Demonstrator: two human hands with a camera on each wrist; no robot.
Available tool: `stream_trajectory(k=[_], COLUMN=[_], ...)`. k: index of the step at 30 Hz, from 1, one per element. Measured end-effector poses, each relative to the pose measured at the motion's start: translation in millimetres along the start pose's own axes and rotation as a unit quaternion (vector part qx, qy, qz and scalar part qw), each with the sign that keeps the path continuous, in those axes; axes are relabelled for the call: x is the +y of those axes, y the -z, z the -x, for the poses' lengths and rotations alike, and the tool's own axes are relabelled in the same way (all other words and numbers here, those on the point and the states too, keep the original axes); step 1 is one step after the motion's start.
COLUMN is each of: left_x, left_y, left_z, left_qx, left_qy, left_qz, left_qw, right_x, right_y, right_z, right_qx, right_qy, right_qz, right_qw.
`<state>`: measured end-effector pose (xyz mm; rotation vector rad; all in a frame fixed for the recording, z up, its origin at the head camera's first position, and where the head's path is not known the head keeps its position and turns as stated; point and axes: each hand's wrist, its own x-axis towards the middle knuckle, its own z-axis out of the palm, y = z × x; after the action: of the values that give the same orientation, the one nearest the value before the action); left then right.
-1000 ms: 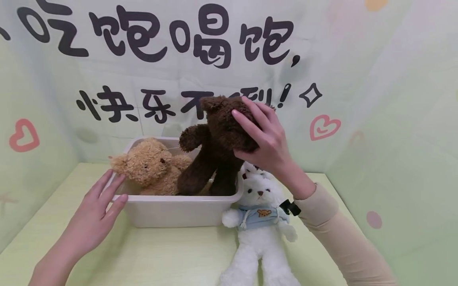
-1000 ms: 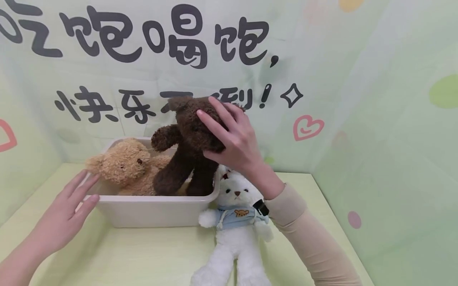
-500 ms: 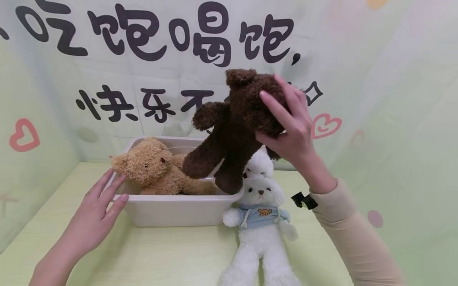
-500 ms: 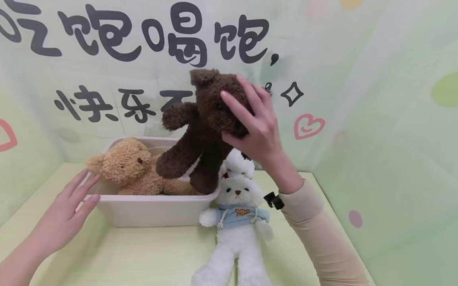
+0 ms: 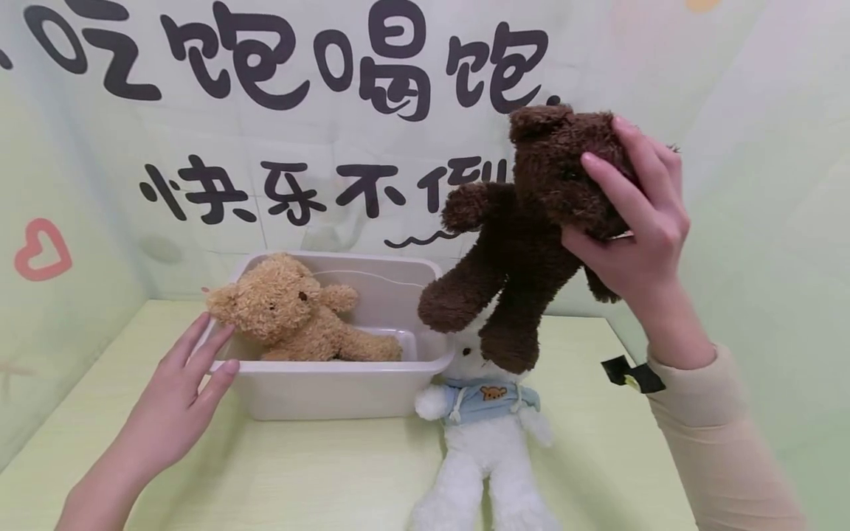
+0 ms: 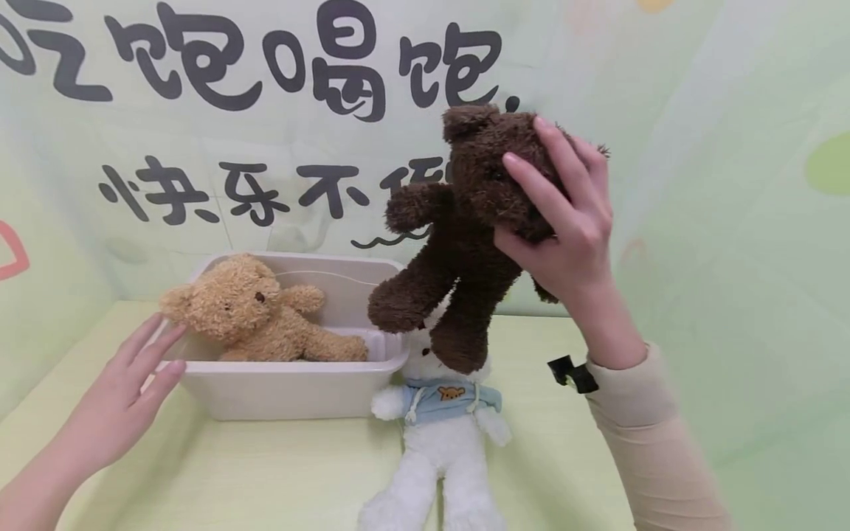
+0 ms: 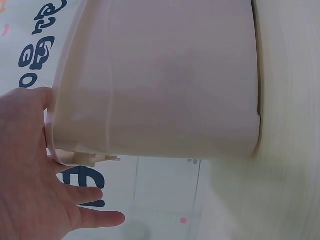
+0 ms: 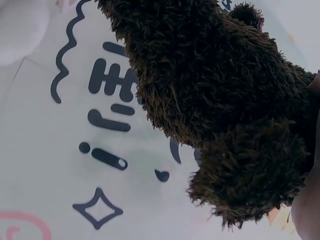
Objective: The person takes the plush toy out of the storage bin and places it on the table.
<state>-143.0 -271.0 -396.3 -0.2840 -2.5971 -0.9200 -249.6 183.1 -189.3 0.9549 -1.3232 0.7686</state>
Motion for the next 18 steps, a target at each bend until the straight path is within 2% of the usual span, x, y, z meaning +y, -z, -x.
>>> stream_trajectory(k=[5, 10, 18], left_x=[0.2, 0.7, 2.3], left_y=[-0.3, 1.5, 1.3], left_z=[0.6, -1.2, -2.1], left_qx=[-0.001, -0.001, -0.005], left_qy=[0.010, 0.013, 0.014], left_qz=[0.006, 0.011, 0.005], left_qw=[0.9999, 0.9999, 0.9999], right_x=[5.0, 11.6, 27.7], right_y=[19.2, 39.0, 66.9], right_z=[-0.7, 10.9, 30.3], right_qx=[-0.011, -0.021, -0.073], right_qy=[-0.036, -0.072, -0.088], right_qz=[-0.005, -0.002, 0.032], right_qw=[0.9993, 0.9972, 0.9930])
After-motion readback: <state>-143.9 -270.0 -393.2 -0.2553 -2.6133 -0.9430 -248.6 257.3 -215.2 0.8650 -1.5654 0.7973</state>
